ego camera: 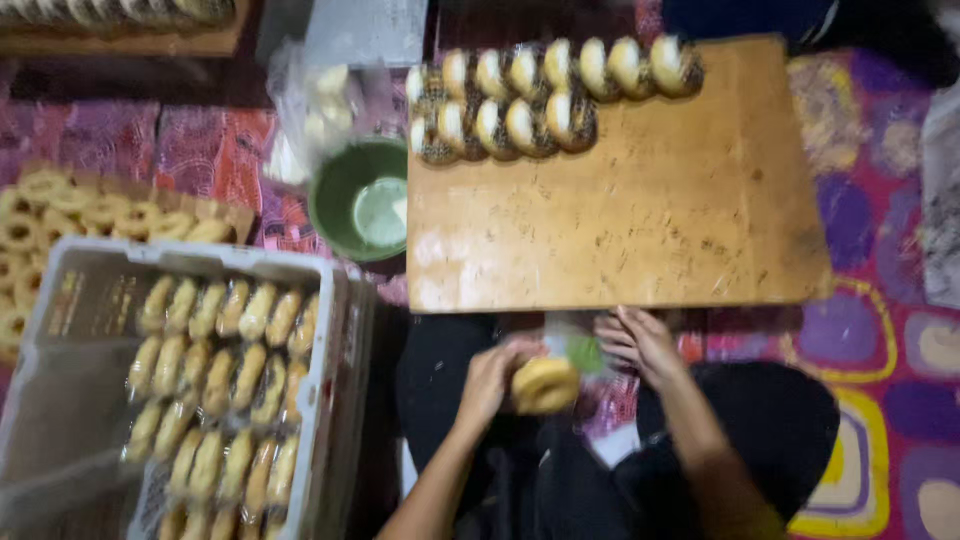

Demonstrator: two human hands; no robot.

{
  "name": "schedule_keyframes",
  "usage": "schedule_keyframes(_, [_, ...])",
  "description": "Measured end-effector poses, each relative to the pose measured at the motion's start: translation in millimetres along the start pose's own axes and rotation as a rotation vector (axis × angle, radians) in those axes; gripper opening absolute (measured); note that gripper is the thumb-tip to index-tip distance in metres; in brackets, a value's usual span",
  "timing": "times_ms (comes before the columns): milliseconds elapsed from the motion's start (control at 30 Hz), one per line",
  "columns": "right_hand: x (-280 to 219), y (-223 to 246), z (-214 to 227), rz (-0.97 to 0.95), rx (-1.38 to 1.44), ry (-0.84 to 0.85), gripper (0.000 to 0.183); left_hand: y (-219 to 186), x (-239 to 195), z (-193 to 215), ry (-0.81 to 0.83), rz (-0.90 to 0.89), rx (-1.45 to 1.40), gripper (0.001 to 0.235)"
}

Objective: The person sits on the floor and repeatedly picks doughnuts from a wooden board, places them into clear plastic bags, and then puts the packaged doughnuts into a white plastic crate. The process is repeated for multiple doughnuts.

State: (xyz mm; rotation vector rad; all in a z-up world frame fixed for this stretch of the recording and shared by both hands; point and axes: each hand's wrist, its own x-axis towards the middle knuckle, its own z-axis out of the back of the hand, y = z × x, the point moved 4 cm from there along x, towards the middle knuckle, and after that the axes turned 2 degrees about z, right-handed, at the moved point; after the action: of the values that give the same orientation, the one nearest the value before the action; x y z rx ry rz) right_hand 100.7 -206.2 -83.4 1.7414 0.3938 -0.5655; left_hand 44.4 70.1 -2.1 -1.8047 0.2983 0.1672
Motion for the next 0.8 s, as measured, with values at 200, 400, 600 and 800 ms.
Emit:
schedule_keyframes(200, [-156, 137, -65, 1.054, -1.114, 0.197, 0.029, -16, -9, -39, 0.242, 0.028, 0.026, 0.037])
schedule_keyframes(400, [-185, 140, -107, 1.378, -1.504, 0.554, 0.019, -61, -46, -57, 0.432, -0.042, 0.433, 0.033])
schedule_keyframes(600, [-149, 149, -15, 0.716, -1.823, 0.088, 0.059, -122, -89, -28, 0.385, -0.040, 0.739, 0.031])
schedule_keyframes(800, [-161, 65, -62, 1.035, -1.592, 0.832, 0.079, -123, -82, -38, 0.650, -0.750, 0.973, 0.018])
